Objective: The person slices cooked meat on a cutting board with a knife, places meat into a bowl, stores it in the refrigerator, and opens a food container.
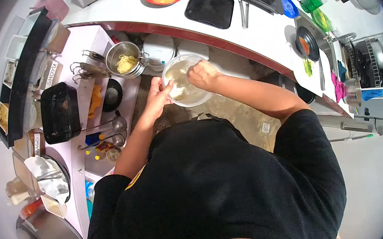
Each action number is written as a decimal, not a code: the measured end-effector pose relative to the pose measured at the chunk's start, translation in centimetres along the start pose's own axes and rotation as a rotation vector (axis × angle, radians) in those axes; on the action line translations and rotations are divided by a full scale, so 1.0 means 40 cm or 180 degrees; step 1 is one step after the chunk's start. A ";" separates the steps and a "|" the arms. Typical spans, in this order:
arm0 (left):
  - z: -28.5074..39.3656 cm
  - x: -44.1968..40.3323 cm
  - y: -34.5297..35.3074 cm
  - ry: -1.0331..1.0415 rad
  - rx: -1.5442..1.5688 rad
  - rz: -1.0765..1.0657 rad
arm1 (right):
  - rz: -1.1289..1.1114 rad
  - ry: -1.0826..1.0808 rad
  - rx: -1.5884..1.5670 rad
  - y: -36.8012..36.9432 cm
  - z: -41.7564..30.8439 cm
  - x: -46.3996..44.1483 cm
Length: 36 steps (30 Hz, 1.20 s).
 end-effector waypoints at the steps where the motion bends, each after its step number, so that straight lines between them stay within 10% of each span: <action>1: 0.003 0.007 -0.001 0.0004 -0.0014 -0.0005 | -0.0001 -0.0020 0.0007 0.006 -0.004 -0.011; 10: 0.063 0.032 -0.037 0.0127 0.0103 0.0051 | -0.0178 -0.0418 -0.0532 -0.038 0.005 -0.021; 13: 0.186 0.080 -0.031 0.0071 0.0051 0.0032 | 0.0914 -0.0356 0.0433 -0.217 0.017 0.078; 18: 0.493 0.155 -0.036 0.0173 0.0182 -0.0410 | 0.0080 0.0164 0.0653 -0.573 0.100 0.241; 25: 0.800 0.164 -0.102 0.0665 0.0101 -0.0818 | 0.1198 0.0706 0.0982 -0.979 0.137 0.367; 31: 0.839 0.081 -0.298 0.0887 0.0128 0.0003 | 0.1833 0.1205 0.0995 -1.111 0.310 0.310; 34: 0.807 0.070 -0.356 0.0891 0.0183 0.0388 | 0.0934 0.2342 0.0673 -1.208 0.367 0.184; 36: 0.790 0.091 -0.356 0.0890 0.0260 0.0796 | 0.1514 0.1454 0.1075 -1.195 0.486 0.075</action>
Point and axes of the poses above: each hand's wrist, its own x-axis away from the middle knuckle, its own y-axis out of the palm, z = x × y, the point moved 6 cm from there along -x, towards the middle knuckle, and after that the axes turned 8 degrees about -z, right-handed, at the moved point
